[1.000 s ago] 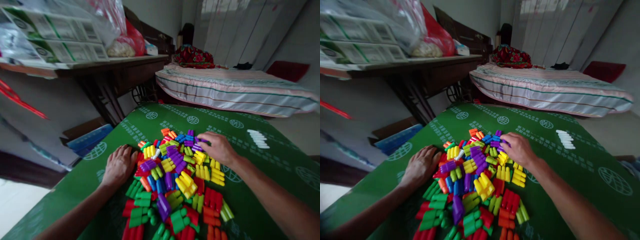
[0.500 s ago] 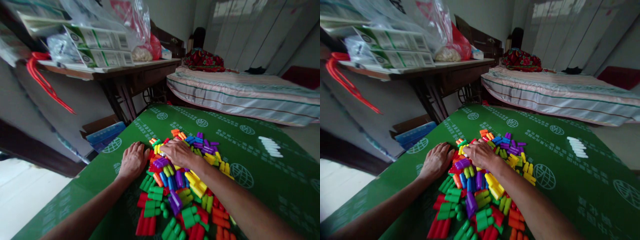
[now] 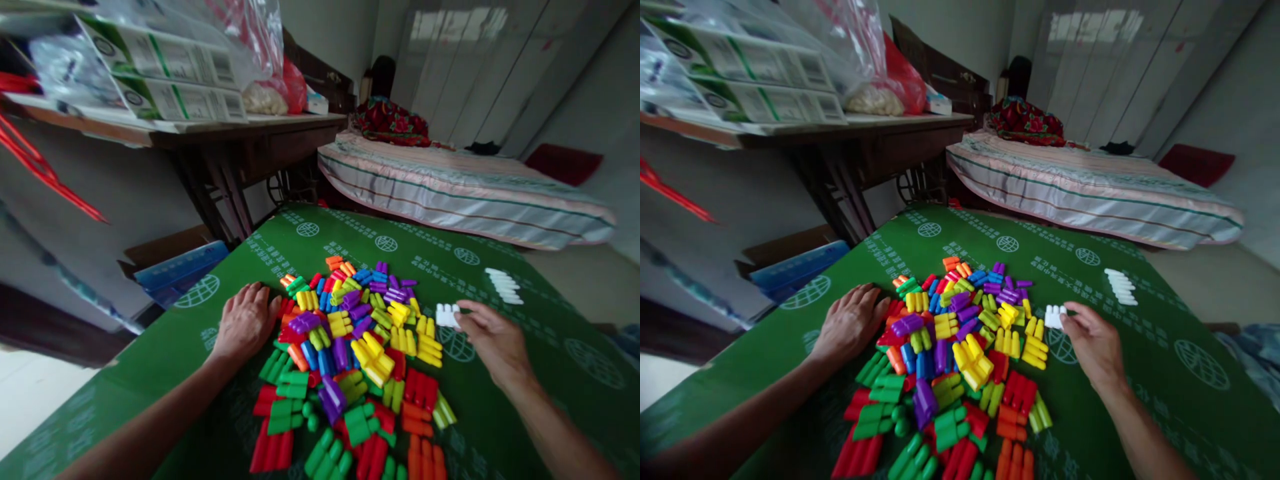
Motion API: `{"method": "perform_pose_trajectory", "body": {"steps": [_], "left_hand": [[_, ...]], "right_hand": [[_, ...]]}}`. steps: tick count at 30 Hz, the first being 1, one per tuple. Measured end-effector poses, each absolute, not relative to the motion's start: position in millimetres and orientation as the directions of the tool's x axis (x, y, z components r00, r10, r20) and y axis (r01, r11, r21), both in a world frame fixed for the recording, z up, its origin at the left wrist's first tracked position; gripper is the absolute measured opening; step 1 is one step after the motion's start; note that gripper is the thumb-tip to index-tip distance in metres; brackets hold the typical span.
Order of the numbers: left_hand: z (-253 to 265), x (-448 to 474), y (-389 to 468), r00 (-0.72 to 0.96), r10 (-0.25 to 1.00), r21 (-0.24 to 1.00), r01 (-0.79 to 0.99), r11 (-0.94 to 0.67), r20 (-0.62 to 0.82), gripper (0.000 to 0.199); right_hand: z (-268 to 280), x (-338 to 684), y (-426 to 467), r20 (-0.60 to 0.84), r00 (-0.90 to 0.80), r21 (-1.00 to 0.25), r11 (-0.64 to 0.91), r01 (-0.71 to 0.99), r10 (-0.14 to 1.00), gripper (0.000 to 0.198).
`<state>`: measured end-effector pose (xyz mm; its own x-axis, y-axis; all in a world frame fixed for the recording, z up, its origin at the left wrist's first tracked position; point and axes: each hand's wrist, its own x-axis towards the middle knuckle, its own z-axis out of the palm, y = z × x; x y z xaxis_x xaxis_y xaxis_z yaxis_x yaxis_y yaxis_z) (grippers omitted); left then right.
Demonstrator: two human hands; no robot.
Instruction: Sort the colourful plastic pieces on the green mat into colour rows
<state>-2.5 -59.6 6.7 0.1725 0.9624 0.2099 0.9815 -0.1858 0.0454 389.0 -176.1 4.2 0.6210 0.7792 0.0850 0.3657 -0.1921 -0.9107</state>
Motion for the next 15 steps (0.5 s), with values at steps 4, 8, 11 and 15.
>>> {"method": "perform_pose_trajectory", "body": {"steps": [4,8,11,15], "left_hand": [[9,-3,-57,0.191,0.962,0.045,0.978,-0.203,0.195,0.056],[12,-2,-57,0.218,0.961,0.047,0.972,-0.229,0.172,0.06],[13,-2,-55,0.229,0.959,0.04,0.97,-0.239,0.169,0.06],[6,-9,-47,0.228,0.954,0.017,0.972,-0.236,0.193,0.059]], "right_hand": [[-17,418,-203,0.061,0.636,-0.774,-0.365,0.517,0.769,0.037],[-18,423,-214,0.168,0.548,-0.649,-0.327,0.687,0.819,0.042],[-15,421,-211,0.218,0.299,-0.599,-0.115,0.793,0.929,0.041],[-14,425,-201,0.171,0.122,-0.58,0.0,0.814,0.978,0.035]]}}
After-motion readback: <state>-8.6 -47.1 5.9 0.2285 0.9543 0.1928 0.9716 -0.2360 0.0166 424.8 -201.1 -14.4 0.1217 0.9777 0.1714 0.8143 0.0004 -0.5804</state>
